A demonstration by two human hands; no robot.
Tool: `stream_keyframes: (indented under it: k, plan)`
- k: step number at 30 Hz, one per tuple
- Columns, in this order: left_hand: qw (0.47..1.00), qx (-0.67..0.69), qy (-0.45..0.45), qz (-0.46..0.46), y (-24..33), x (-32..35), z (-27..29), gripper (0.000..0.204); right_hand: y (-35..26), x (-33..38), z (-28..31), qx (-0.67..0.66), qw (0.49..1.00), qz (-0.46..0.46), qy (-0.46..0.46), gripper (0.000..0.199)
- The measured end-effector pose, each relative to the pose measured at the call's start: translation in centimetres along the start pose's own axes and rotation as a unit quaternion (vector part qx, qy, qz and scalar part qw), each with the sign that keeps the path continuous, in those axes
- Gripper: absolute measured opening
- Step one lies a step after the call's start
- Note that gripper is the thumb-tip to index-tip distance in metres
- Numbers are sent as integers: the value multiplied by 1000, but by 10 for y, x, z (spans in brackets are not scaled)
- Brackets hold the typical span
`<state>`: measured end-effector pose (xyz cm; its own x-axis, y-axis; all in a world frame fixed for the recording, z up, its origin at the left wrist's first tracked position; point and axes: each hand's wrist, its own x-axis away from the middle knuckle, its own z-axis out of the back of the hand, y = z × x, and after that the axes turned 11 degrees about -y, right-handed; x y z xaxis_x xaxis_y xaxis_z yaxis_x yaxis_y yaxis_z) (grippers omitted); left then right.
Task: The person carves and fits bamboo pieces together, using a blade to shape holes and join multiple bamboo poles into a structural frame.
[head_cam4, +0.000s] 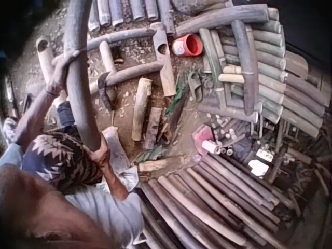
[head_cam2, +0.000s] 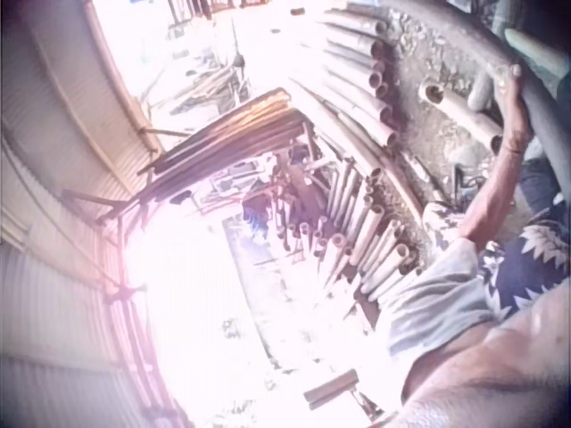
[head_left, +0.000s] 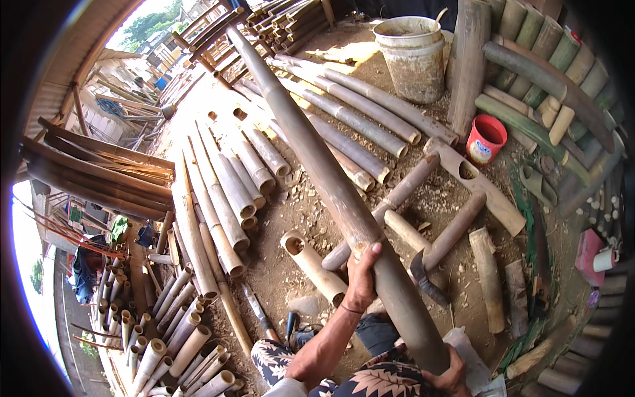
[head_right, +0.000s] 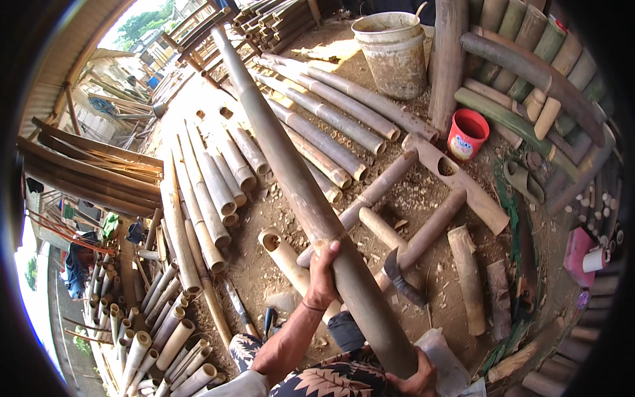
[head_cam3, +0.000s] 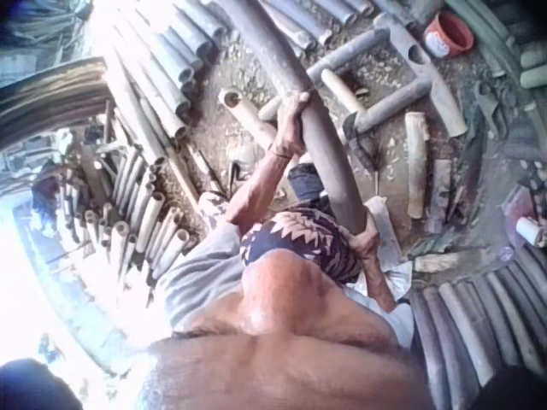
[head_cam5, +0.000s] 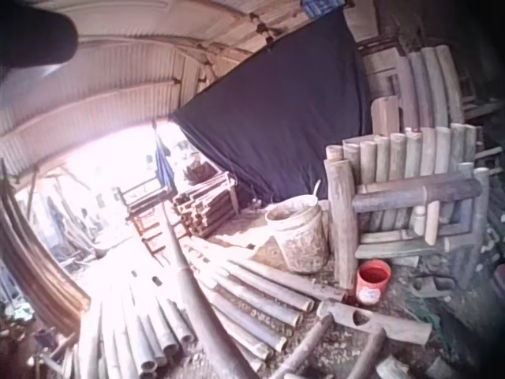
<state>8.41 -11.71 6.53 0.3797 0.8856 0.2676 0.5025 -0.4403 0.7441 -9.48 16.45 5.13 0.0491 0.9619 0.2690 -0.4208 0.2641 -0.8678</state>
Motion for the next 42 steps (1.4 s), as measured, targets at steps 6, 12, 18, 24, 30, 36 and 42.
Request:
stream_keyframes:
  k: [6,12,18,24,30,36,42]
  plan:
    - [995,47,41,83,-42,-41,23,47,-28,-9,8,-84,988,-124,-34,93]
    - [997,67,-37,-17,-13,-103,56,62,-35,-125,11,-55,995,-86,-20,79]
    - [962,-262,50,-58,28,-19,73,57,-77,-371,29,199,977,-72,13,97]
    - [873,-274,402,36,-98,110,155,54,-50,-583,90,262,930,211,150,62]
    - [908,-142,366,146,-168,145,174,87,-53,-440,27,129,970,202,45,43]
    - [923,-127,350,101,-160,129,161,87,69,-227,-7,201,967,-139,-73,61]
    - [940,-49,337,27,-170,126,162,82,140,-195,-51,296,954,25,-50,67]
